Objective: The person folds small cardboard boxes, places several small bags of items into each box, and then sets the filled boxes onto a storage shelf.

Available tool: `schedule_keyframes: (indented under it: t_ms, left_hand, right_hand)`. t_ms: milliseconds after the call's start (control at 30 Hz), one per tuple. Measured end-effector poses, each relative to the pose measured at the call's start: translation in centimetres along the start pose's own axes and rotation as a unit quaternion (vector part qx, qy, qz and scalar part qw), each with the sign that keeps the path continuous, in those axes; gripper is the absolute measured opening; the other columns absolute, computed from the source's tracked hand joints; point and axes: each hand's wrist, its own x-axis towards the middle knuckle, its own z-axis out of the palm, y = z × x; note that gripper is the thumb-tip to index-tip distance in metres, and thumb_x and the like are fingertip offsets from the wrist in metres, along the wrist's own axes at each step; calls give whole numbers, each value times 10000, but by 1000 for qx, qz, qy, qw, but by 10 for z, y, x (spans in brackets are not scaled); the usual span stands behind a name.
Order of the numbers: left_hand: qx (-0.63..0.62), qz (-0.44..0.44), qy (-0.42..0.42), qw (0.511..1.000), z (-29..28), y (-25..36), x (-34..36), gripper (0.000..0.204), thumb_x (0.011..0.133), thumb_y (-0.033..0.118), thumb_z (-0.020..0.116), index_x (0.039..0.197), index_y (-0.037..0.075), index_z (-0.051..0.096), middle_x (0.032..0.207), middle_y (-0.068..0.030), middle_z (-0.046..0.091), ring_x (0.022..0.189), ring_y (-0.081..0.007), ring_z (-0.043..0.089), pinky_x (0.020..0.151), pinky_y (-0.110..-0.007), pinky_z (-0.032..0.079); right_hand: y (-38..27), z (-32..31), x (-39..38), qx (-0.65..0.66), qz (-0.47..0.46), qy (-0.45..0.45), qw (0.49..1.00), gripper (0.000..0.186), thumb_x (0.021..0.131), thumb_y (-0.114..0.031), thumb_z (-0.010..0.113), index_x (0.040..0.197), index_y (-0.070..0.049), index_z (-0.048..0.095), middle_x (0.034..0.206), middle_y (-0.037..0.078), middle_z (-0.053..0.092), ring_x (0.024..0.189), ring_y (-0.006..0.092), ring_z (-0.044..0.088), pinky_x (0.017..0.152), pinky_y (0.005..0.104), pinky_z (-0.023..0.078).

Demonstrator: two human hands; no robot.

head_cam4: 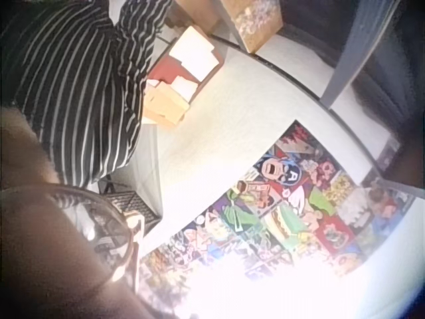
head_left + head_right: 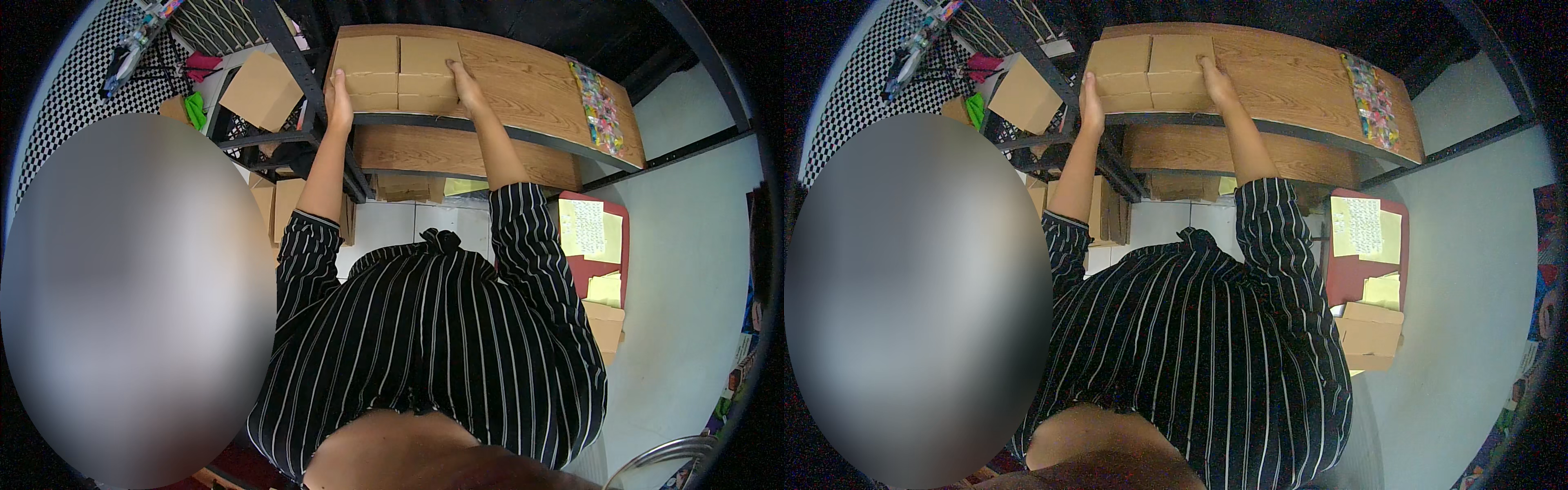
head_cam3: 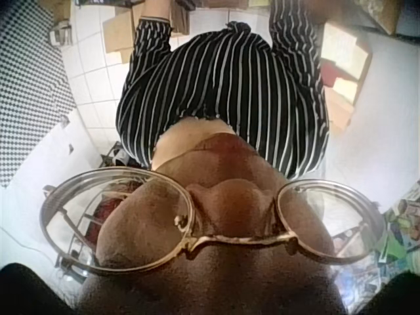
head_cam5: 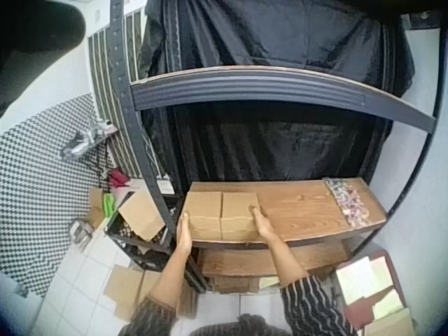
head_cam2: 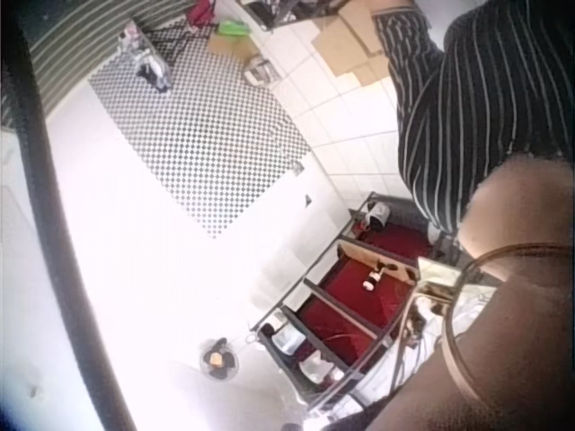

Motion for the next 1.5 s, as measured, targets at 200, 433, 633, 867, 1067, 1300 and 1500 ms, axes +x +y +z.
schedule_keyframes:
  t_ms: [200,433,633,867,1067,1300,1500]
  left_hand:
    - [24,13,63,998,17,-4,4,646,844,480,371,1193,-63,384,1130,-252,472,1052,-316,463,915,-346,317]
    - [71,162,31,984,11,-32,-20,720,800,227,589,1261,-56,115,1219,-205,298,1142,-262,323,952,-357,275]
    - [27,58,60,996,23,-39,-10,722,825,385,496,1223,-107,149,1211,-281,267,1161,-346,282,972,-404,223]
    - [52,-8,71,996,20,-36,-10,673,850,455,382,1161,-119,223,1166,-288,320,1117,-355,340,960,-400,236]
    - [72,-3,65,995,25,-36,-9,669,850,468,364,1157,-111,232,1163,-284,327,1118,-353,342,961,-402,238]
    - [83,31,50,995,18,-35,-11,664,855,431,378,1233,-77,180,1210,-273,301,1145,-365,314,971,-406,224]
    - [62,126,33,990,17,-43,-17,703,832,301,474,1284,-69,83,1296,-265,177,1218,-356,199,1014,-407,134]
  right_hand:
    - [11,-11,13,-41,18,0,999,714,758,-497,440,1282,-23,335,1267,241,359,1158,349,356,939,449,282]
    - [16,-2,-18,-99,-164,20,981,970,648,-426,674,1307,71,164,1201,266,425,1137,325,414,938,366,330]
    - [53,-7,-19,-139,-261,13,955,912,583,-196,772,1272,27,219,1145,233,479,1088,310,464,885,369,389]
    - [53,-1,-22,-193,-195,48,960,725,594,-200,761,1161,25,370,1047,236,537,1002,326,523,835,361,419]
    - [62,-3,-16,-220,-209,78,950,678,605,-208,754,1134,26,401,1036,236,537,1003,339,519,830,375,420]
    - [56,0,-20,-138,-254,61,955,703,625,-234,742,1171,4,368,1061,230,521,1025,335,502,843,381,410]
    - [68,-5,-15,-138,-294,43,945,757,648,-266,724,1229,7,323,1109,233,488,1039,329,488,862,373,402]
